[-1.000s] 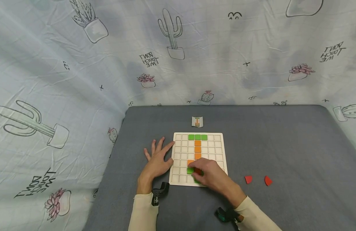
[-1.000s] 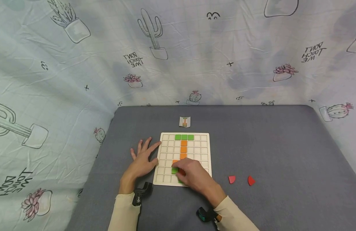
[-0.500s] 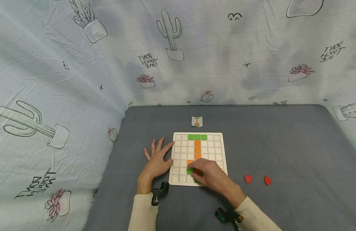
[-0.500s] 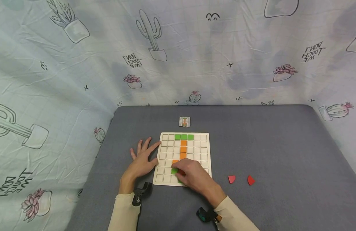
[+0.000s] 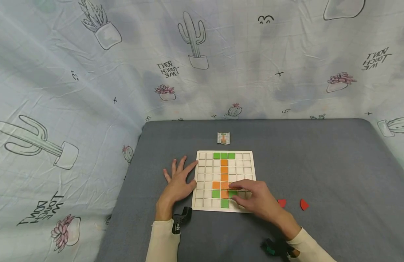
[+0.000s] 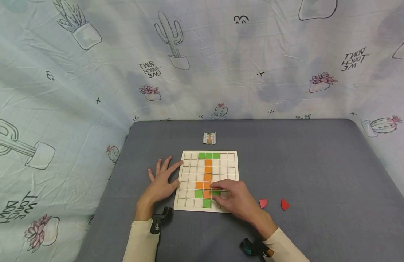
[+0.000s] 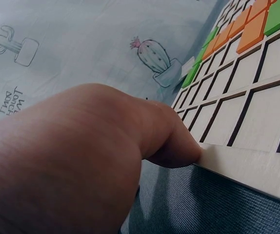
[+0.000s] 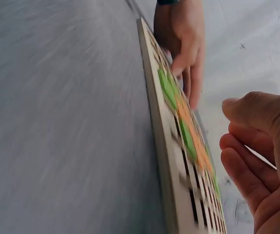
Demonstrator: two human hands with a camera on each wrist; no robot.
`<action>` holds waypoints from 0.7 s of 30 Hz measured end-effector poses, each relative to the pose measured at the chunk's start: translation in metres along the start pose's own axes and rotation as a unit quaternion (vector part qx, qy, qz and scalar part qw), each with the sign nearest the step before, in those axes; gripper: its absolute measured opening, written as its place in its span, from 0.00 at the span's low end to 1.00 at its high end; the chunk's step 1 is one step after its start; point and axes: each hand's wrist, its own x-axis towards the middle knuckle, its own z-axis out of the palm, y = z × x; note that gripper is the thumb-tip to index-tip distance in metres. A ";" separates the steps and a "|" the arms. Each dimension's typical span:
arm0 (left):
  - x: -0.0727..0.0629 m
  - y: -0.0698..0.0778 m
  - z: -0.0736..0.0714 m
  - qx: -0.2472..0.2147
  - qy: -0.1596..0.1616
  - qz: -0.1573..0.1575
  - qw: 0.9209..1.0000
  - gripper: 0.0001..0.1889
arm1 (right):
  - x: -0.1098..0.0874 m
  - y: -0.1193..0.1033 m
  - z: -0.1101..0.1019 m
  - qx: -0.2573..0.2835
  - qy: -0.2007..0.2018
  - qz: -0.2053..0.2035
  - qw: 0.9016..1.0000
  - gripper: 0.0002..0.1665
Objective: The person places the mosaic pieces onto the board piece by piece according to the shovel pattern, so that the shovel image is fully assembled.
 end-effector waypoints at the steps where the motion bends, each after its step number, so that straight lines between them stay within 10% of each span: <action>1: 0.000 -0.001 0.001 0.001 0.000 -0.001 1.000 0.38 | -0.005 0.002 -0.005 -0.007 0.005 0.007 1.000 0.21; 21: -0.001 0.005 -0.003 -0.018 0.000 -0.006 1.000 0.38 | -0.109 0.030 -0.096 -0.135 0.107 0.100 0.980 0.32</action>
